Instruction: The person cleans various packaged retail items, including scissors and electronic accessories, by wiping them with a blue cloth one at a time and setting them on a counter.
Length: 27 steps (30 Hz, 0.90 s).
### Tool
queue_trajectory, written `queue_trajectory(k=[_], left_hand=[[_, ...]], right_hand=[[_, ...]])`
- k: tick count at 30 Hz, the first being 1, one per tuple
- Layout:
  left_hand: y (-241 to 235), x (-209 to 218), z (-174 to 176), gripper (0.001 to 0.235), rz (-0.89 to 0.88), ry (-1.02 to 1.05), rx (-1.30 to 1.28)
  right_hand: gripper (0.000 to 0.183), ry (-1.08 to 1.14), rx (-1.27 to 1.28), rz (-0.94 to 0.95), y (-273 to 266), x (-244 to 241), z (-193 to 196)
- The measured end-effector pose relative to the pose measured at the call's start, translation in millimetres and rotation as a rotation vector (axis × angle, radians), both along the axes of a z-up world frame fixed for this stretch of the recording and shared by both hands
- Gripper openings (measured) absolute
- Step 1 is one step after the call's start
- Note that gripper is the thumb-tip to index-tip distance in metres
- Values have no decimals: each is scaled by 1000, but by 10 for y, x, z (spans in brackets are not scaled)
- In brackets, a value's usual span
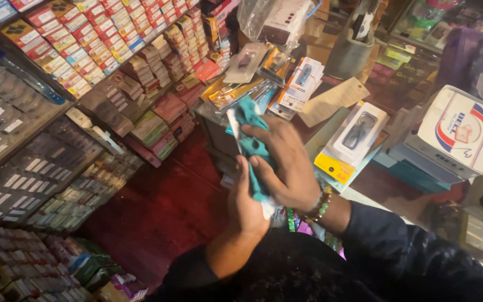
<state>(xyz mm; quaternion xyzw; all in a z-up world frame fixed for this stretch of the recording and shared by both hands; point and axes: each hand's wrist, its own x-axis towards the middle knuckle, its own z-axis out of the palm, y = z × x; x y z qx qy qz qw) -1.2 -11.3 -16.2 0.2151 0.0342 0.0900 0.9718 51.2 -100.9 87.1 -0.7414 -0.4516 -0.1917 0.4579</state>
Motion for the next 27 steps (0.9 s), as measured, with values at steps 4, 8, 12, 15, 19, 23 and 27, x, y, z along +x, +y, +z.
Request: queue_trajectory(k=[4, 8, 12, 15, 19, 23, 27], left_hand=[[-131, -37, -435, 58, 77, 12, 237], [-169, -62, -691, 56, 396, -162, 775], [3, -201, -347, 65, 455, -333, 975], [57, -159, -269, 71, 334, -326, 704], [99, -21, -454, 61, 337, -120, 629], [144, -168, -457, 52, 327, -319, 852], [132, -76, -641, 47, 176, -197, 704]], right_hand=[[31, -20, -176, -155, -2, 184, -38], [31, -10, -183, -200, -48, 248, -201], [39, 1224, 355, 20, 3, 416, -384], [38, 1279, 711, 110, -28, 386, -302], [33, 518, 366, 93, -51, 65, -16], [49, 90, -101, -233, 9, -125, -28], [24, -268, 41, 38, -50, -5, -89]])
